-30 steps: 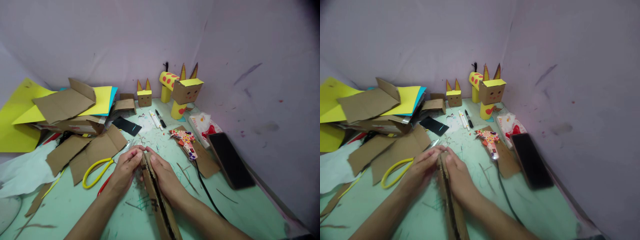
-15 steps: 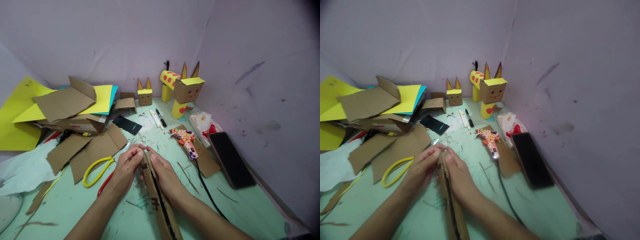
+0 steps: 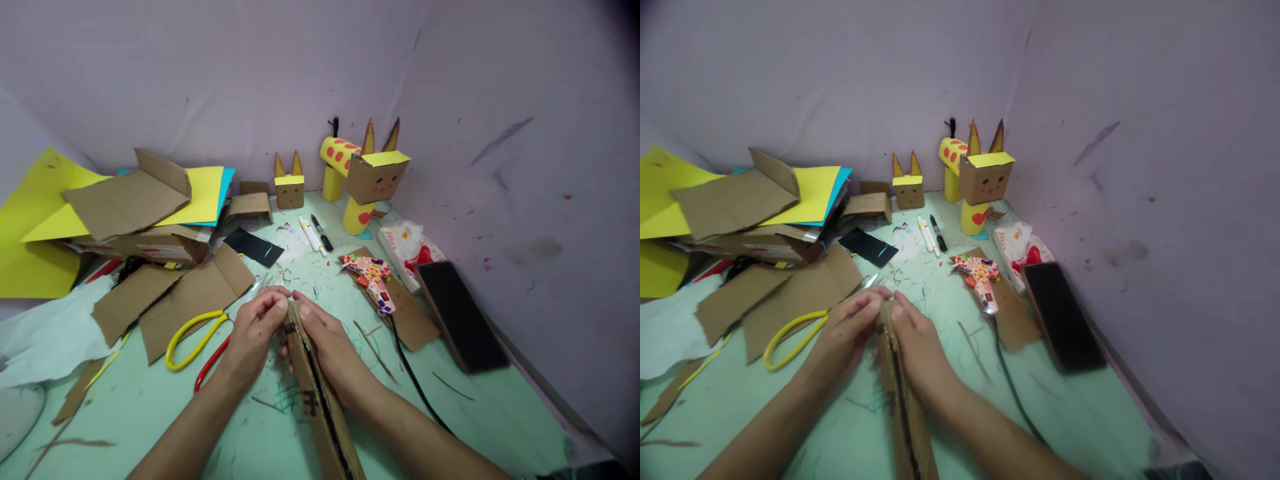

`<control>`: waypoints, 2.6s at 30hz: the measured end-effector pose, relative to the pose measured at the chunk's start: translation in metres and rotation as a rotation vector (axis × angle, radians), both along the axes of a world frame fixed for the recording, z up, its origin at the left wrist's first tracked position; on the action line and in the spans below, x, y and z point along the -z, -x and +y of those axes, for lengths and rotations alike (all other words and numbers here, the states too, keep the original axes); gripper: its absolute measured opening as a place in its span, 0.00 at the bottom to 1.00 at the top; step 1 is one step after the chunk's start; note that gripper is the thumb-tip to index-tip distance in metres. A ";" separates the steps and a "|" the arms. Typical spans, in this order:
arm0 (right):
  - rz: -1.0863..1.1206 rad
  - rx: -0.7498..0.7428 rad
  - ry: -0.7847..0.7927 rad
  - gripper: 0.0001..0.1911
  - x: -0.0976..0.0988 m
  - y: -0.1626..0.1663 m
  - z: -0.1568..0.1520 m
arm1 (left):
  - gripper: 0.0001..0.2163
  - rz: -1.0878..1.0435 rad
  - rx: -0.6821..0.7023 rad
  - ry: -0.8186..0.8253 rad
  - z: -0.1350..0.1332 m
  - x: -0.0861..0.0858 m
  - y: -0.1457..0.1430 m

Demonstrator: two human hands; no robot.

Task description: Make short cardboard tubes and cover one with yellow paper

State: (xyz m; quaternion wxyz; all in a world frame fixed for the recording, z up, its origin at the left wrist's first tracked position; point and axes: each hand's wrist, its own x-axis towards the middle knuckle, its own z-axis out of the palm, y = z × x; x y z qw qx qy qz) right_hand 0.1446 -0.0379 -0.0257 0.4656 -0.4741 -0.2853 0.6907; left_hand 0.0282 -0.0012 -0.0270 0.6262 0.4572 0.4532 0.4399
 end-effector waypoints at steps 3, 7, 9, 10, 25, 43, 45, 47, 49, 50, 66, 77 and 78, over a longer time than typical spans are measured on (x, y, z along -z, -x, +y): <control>0.033 0.017 0.020 0.24 0.001 0.000 0.000 | 0.12 0.046 0.014 -0.031 0.001 -0.001 0.001; 0.065 0.021 0.065 0.25 0.004 -0.002 0.001 | 0.10 0.137 -0.001 -0.079 0.005 -0.007 0.005; 0.102 0.008 0.067 0.26 0.006 -0.003 0.003 | 0.09 0.163 -0.007 -0.073 0.007 -0.009 0.007; 0.121 -0.005 0.068 0.26 0.006 -0.005 0.004 | 0.09 0.166 -0.003 -0.055 0.007 -0.009 0.008; 0.211 -0.148 0.119 0.28 0.011 -0.014 0.010 | 0.16 0.005 0.274 0.219 0.018 -0.011 0.027; 0.151 -0.117 0.081 0.22 0.019 -0.011 0.010 | 0.12 0.089 0.359 0.203 0.010 -0.009 0.027; 0.146 -0.113 0.086 0.23 0.019 -0.010 0.010 | 0.12 0.095 0.352 0.200 0.010 -0.008 0.028; 0.151 -0.107 0.094 0.24 0.019 -0.010 0.009 | 0.12 0.099 0.350 0.199 0.010 -0.008 0.029; 0.164 -0.102 0.104 0.22 0.019 -0.011 0.008 | 0.12 0.102 0.347 0.198 0.010 -0.009 0.029; 0.175 -0.103 0.110 0.21 0.018 -0.011 0.008 | 0.11 0.104 0.345 0.196 0.010 -0.009 0.029; 0.434 -0.052 0.135 0.09 0.019 -0.023 0.018 | 0.19 0.233 -0.042 0.032 0.004 -0.013 0.013; 0.494 0.241 0.007 0.12 0.011 -0.022 0.019 | 0.16 0.061 0.144 0.322 -0.022 -0.004 -0.003; 0.502 0.251 0.005 0.12 0.011 -0.022 0.018 | 0.16 0.050 0.154 0.338 -0.023 -0.003 -0.005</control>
